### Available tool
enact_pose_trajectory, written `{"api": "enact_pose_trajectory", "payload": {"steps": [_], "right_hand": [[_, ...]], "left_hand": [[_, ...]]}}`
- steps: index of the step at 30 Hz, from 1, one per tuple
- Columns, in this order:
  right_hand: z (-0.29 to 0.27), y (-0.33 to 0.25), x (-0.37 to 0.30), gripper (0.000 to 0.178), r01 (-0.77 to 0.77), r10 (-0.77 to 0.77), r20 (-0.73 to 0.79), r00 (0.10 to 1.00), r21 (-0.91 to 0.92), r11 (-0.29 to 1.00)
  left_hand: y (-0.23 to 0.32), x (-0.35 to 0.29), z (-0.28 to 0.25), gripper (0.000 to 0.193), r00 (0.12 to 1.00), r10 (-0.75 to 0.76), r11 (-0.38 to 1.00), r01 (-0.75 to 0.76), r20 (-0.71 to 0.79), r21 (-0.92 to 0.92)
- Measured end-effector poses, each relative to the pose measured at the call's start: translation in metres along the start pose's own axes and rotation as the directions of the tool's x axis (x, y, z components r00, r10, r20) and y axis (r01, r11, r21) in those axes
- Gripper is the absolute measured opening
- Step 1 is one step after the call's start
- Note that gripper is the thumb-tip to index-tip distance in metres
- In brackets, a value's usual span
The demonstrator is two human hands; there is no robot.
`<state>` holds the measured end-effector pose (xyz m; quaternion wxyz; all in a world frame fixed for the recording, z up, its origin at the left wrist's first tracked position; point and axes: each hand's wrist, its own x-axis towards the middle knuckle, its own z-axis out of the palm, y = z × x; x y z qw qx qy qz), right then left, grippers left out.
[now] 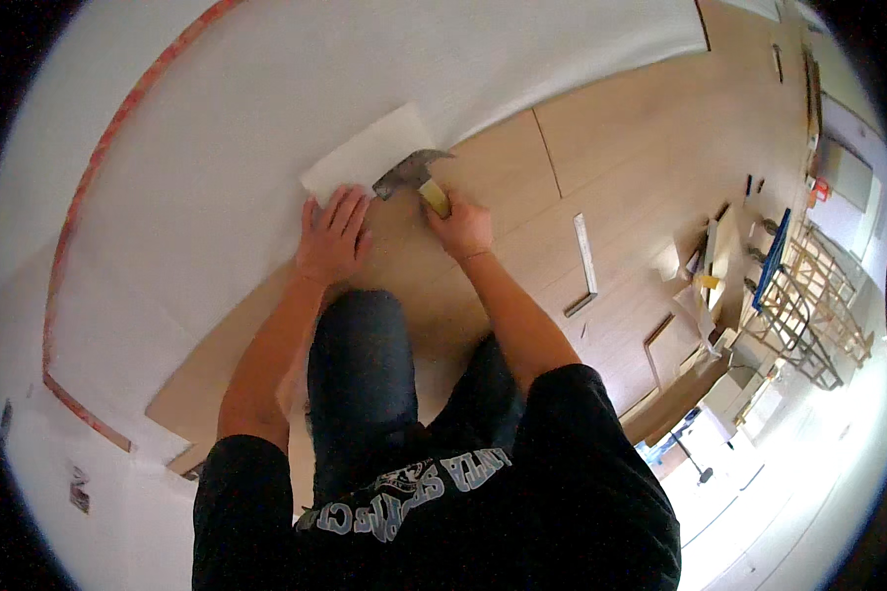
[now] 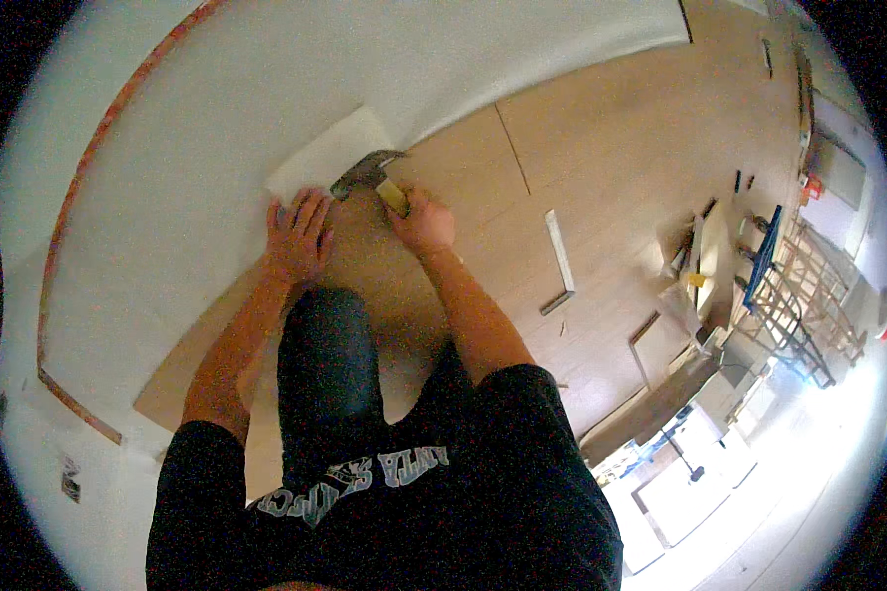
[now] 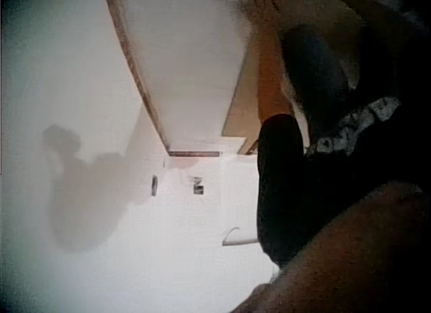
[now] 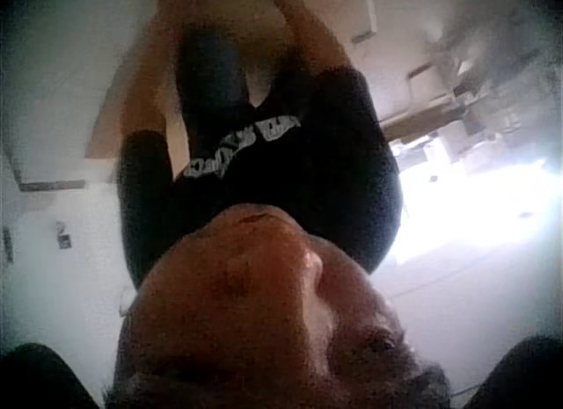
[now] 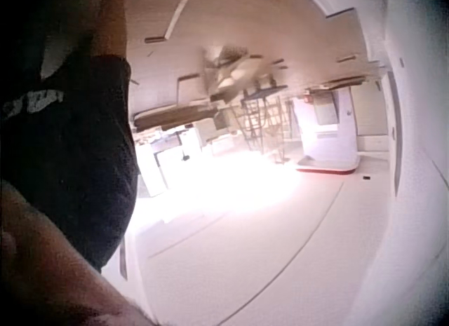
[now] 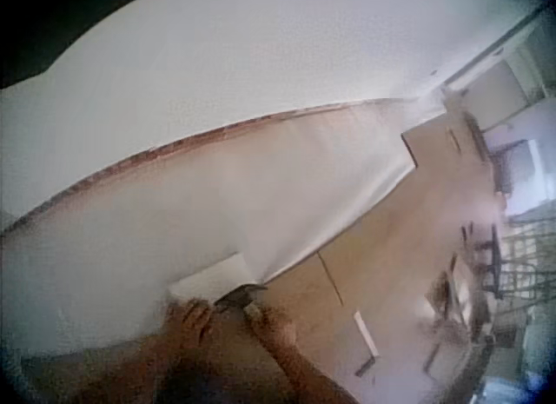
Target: The person installs laminate flooring planks by aligning them, using a tapping block and hammer to secure the joints, and marking cuts with a pencil and square.
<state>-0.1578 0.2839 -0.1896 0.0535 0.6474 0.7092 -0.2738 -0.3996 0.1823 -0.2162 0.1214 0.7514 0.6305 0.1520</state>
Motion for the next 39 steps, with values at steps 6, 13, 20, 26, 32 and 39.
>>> {"api": "enact_pose_trajectory", "payload": {"steps": [6, 13, 20, 26, 32, 39], "right_hand": [[0.007, 0.008, -0.007, 0.039, 0.141, -0.153, -0.154, 0.976, -0.089, 0.986], [0.022, 0.014, -0.002, 0.045, 0.085, -0.086, -0.020, 0.996, -0.079, 0.993], [-0.003, 0.016, -0.003, 0.048, 0.027, -0.016, 0.189, 0.982, -0.054, 0.998], [-0.007, 0.018, 0.006, 0.052, 0.044, -0.032, 0.151, 0.988, -0.075, 0.996], [-0.003, 0.017, -0.004, 0.056, 0.072, -0.079, 0.060, 0.995, 0.106, 0.992], [0.043, 0.027, -0.001, 0.070, 0.351, -0.322, -0.206, 0.924, 0.122, 0.928]], "left_hand": [[0.007, -0.001, -0.006, 0.056, 0.997, -0.048, 0.999, 0.049, 0.059, -0.013], [-0.003, 0.013, -0.021, 0.066, 0.976, -0.121, 0.993, 0.117, 0.180, 0.030], [0.008, 0.095, -0.057, 0.089, 0.932, -0.230, 0.936, 0.133, 0.280, 0.325], [0.019, 0.109, -0.074, 0.092, 0.888, -0.424, 0.862, 0.336, 0.177, 0.379], [0.025, -0.034, -0.159, 0.090, 0.644, -0.745, 0.659, 0.750, 0.173, 0.047], [0.080, -0.420, -0.243, 0.094, 0.024, -0.977, -0.078, 0.884, 0.213, -0.460]]}}
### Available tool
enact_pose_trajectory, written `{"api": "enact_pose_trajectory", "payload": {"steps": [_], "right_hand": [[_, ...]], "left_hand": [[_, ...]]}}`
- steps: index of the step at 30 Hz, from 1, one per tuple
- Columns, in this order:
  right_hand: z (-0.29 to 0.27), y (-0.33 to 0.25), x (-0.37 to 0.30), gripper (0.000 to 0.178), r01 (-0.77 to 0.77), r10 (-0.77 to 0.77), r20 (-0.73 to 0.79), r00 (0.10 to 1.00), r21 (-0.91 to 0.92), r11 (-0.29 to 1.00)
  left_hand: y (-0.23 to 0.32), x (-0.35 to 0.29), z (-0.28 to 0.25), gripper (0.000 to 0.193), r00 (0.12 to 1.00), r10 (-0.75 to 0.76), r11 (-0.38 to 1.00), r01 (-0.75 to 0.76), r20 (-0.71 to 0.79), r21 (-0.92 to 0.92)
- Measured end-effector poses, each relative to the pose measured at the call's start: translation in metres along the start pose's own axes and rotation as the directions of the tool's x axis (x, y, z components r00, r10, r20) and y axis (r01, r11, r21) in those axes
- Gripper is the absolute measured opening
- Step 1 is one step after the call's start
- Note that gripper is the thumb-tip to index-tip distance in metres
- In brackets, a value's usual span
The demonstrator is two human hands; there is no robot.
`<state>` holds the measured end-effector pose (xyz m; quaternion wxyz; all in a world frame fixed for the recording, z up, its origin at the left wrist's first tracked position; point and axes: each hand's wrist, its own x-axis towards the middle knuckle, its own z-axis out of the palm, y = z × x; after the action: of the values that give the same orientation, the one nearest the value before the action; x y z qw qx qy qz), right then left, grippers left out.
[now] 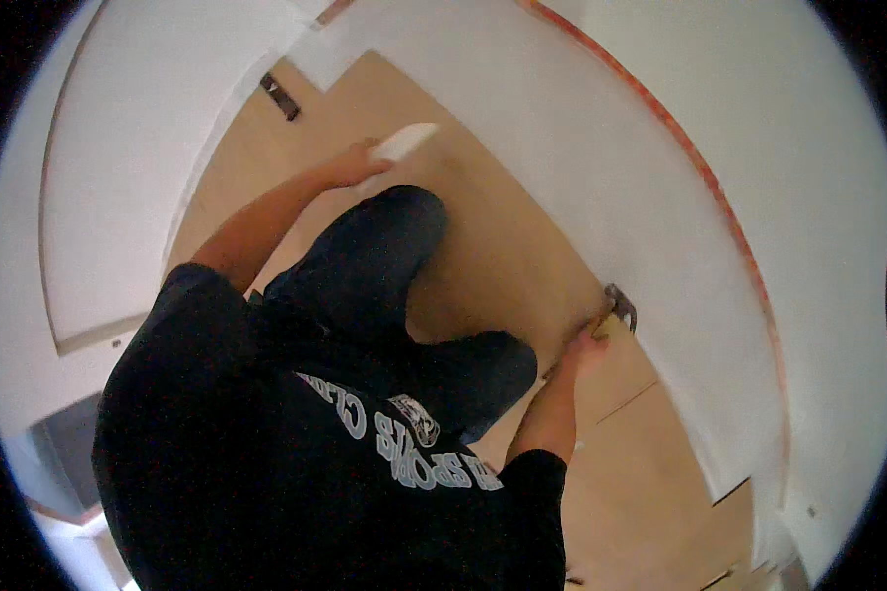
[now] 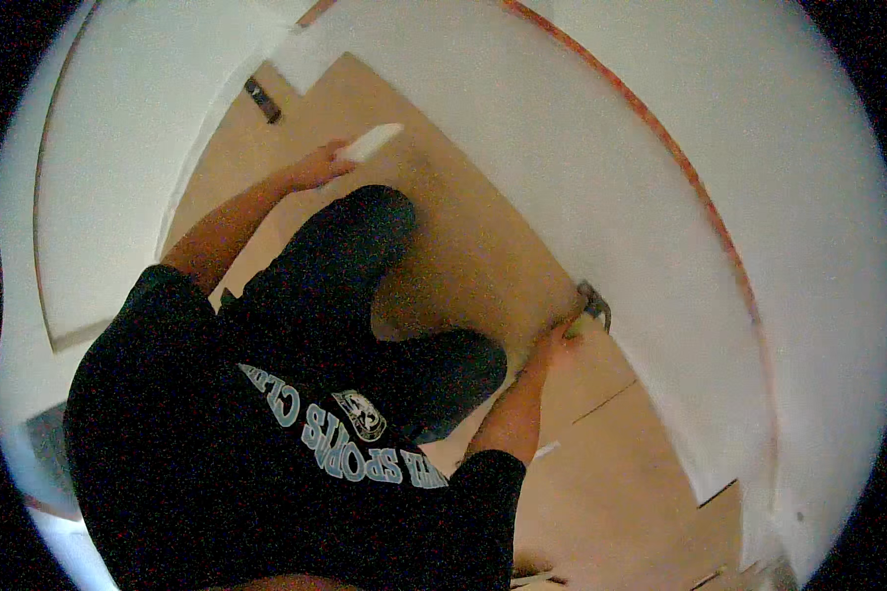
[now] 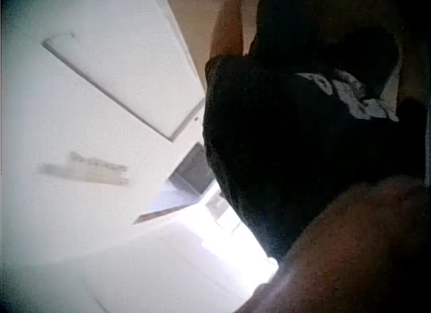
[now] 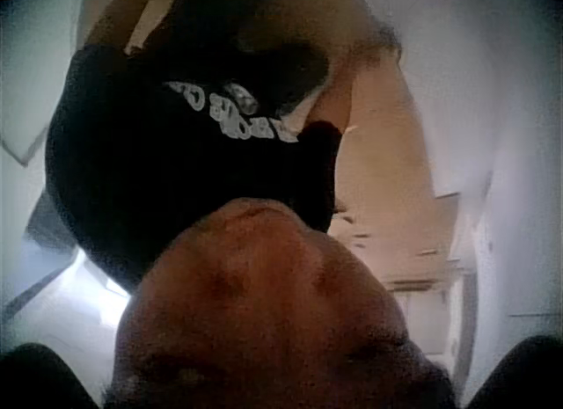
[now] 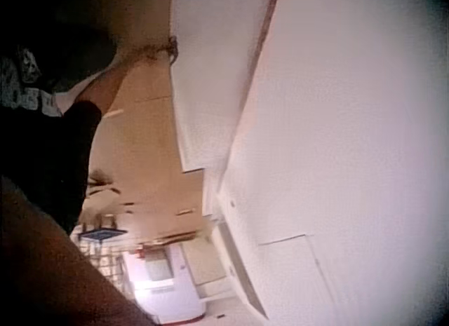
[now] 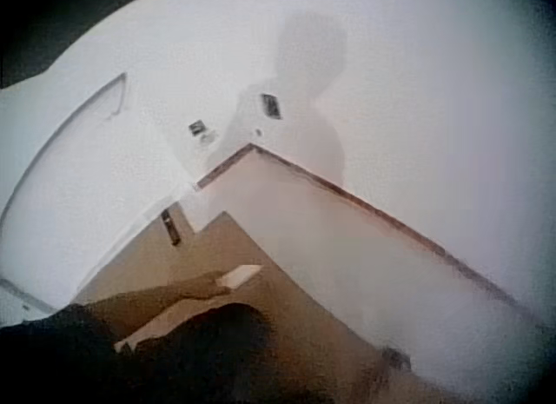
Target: The person installs laminate flooring planks by aligning them, using a tapping block and hammer to secure the joints, and marking cuts with a pencil and square.
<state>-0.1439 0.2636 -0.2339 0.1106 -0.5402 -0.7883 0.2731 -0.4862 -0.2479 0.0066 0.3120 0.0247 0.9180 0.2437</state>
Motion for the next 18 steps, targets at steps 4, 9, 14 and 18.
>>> {"api": "enact_pose_trajectory", "payload": {"steps": [4, 9, 14, 18], "right_hand": [[-0.004, -0.016, -0.022, 0.065, -0.051, 0.078, 0.281, 0.956, -0.105, 0.993], [0.022, -0.100, -0.045, 0.065, 0.238, -0.120, 0.458, 0.881, -0.208, 0.949], [0.039, -0.267, -0.146, 0.063, 0.463, -0.068, 0.676, 0.734, -0.425, 0.778], [0.145, -0.414, -0.215, 0.060, 0.611, -0.351, 0.811, 0.468, -0.009, 0.792]], "left_hand": [[-0.135, -0.092, -0.065, 0.093, 0.913, -0.398, 0.860, 0.339, -0.088, -0.381], [-0.289, -0.026, -0.083, 0.104, 0.901, -0.285, 0.957, 0.248, -0.329, -0.149], [-0.303, 0.059, -0.139, 0.104, 0.877, -0.169, 0.964, 0.241, -0.450, 0.109], [-0.313, 0.158, -0.196, 0.097, 0.875, -0.045, 0.979, 0.136, -0.482, 0.154]]}}
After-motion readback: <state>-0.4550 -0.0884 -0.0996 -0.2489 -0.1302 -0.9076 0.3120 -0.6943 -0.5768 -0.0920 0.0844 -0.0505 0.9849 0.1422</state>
